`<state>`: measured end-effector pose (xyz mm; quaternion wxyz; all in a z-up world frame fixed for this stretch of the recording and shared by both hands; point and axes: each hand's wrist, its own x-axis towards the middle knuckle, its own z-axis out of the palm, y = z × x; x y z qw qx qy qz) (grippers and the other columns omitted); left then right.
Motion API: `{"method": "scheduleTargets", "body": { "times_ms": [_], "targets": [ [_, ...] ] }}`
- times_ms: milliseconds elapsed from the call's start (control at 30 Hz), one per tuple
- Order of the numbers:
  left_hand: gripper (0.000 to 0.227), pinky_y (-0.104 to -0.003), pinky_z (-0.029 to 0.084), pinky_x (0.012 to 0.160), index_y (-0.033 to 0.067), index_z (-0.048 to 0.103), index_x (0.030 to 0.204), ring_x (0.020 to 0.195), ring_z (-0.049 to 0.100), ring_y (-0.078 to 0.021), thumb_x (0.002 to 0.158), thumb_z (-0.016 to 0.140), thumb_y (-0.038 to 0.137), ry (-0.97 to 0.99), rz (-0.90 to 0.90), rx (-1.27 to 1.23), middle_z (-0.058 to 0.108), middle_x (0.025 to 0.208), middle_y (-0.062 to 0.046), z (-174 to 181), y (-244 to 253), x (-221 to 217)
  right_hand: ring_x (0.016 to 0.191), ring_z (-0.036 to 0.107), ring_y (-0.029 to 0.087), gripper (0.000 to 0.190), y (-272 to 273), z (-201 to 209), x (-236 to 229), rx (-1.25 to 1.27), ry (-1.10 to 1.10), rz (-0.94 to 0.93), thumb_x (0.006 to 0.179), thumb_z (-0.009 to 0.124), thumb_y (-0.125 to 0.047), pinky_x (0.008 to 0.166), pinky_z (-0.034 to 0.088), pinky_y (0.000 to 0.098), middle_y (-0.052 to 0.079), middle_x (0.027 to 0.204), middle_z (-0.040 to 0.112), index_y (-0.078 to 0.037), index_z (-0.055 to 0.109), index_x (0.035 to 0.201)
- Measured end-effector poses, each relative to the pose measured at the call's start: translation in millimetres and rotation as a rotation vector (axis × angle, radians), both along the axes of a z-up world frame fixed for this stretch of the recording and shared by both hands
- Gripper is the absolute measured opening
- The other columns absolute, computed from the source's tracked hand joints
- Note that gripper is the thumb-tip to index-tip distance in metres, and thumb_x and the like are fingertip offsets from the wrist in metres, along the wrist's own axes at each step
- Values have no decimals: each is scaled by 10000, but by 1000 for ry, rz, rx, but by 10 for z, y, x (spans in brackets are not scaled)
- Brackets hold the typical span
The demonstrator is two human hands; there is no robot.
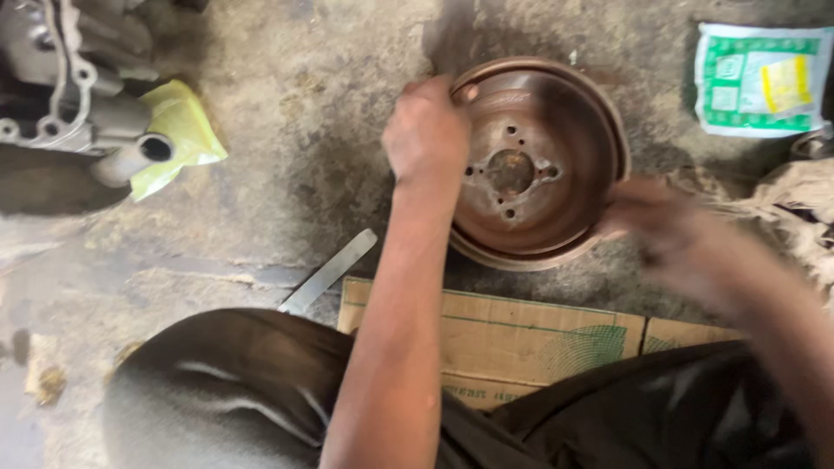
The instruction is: The person sands the interior and exterior surfaces of a metal brake drum using a strip of sandpaper and wipes the surfaces by hand.
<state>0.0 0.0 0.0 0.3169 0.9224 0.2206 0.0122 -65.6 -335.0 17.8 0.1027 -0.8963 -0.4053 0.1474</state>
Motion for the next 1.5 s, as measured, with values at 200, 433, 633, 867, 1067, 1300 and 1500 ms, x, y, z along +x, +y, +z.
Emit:
{"method": "scheduleTargets", "body": {
  "times_ms": [200,433,633,867,1067,1300,1500],
  "targets": [
    [194,-465,602,842,166,751,1086,996,732,-347,934,691,271,-116,-15,77,722,1104,-127,-35,-45,-77,1460,353,249,296,940,493,-365,22,758,-831,1044,601,-99,1138,365,430,15,1566,393,-163,606,1333],
    [360,-420,623,832,41,604,1271,1040,731,-295,1038,562,313,478,-176,127,683,1193,-174,474,19,-173,1284,569,313,546,830,622,-79,-72,201,-156,721,752,62,1002,524,364,81,1420,569,-137,674,1223],
    [427,-494,549,984,52,565,1362,1218,650,-366,976,617,226,444,-191,147,659,1304,-208,301,-18,-220,1347,528,397,626,472,526,86,41,-55,-44,675,655,188,1102,476,411,193,1481,555,-80,701,1239],
    [687,-523,504,976,160,505,1451,1156,615,-409,805,739,133,11,-364,168,646,1236,-225,117,51,-157,1337,535,343,345,1012,375,-292,6,78,158,794,673,64,1107,428,420,155,1303,651,-37,664,1123],
    [419,-523,555,876,196,572,1364,1040,686,-405,955,661,194,-96,-315,220,684,1188,-197,68,-125,-132,1328,555,360,234,892,351,-299,222,-7,147,890,654,39,1098,454,400,210,1298,660,-12,675,1117],
    [289,-546,542,882,166,608,1235,1041,690,-412,982,637,303,72,-259,133,724,1077,-186,169,-73,-125,1276,551,353,264,724,449,-193,59,-18,36,886,684,40,1105,451,447,144,1284,650,-70,695,1126],
    [315,-567,526,847,184,595,1221,1027,670,-441,973,637,375,4,-230,88,718,1073,-190,161,-90,-158,1259,607,334,298,758,455,-214,82,-45,166,849,598,160,1114,483,309,86,1153,688,-67,683,1022]
  ]
}}
